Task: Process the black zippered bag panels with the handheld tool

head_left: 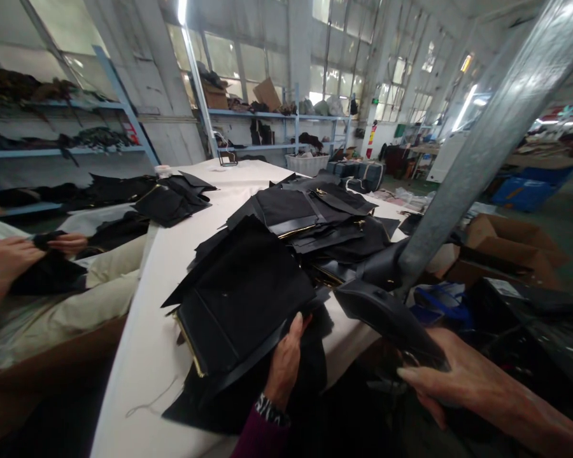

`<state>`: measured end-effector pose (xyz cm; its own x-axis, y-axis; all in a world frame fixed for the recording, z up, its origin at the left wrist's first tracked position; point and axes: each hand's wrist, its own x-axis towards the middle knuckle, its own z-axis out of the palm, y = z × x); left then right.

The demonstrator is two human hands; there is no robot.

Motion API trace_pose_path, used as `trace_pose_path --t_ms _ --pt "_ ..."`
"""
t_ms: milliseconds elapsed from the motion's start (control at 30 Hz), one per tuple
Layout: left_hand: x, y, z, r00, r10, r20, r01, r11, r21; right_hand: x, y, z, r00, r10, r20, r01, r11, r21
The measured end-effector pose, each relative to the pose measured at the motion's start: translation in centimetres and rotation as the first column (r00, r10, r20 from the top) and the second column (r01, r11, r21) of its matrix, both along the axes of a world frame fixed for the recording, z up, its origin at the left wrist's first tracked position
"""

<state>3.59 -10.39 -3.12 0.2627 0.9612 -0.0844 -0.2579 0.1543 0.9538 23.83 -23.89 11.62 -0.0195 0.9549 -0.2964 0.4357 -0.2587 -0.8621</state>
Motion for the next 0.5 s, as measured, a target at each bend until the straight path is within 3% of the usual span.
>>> trace_pose_path --t_ms 100,167,333,500 --pt "-1.3 0.1 -2.1 0.926 -0.009 -0.377 0.141 0.936 0.323 -0.4 0.4 -0.1 1.0 0.023 -0.021 -0.023 1.0 0.0" --pt "-1.7 0.2 -2.9 0.877 0.026 -0.481 0.204 0.884 0.42 -0.7 0.6 -0.5 0.998 0.036 -0.055 -0.036 0.999 -0.001" --pt "-2.0 -0.3 -3.1 0.882 -0.015 -0.471 0.226 0.891 0.394 -2.0 1.9 -1.8 0.992 0.085 -0.093 -0.087 0.996 -0.017" --pt "-2.0 -0.9 -1.7 0.926 -0.109 -0.362 0.219 0.935 0.278 -2.5 4.2 -1.9 0.997 0.06 -0.041 -0.058 0.998 0.034"
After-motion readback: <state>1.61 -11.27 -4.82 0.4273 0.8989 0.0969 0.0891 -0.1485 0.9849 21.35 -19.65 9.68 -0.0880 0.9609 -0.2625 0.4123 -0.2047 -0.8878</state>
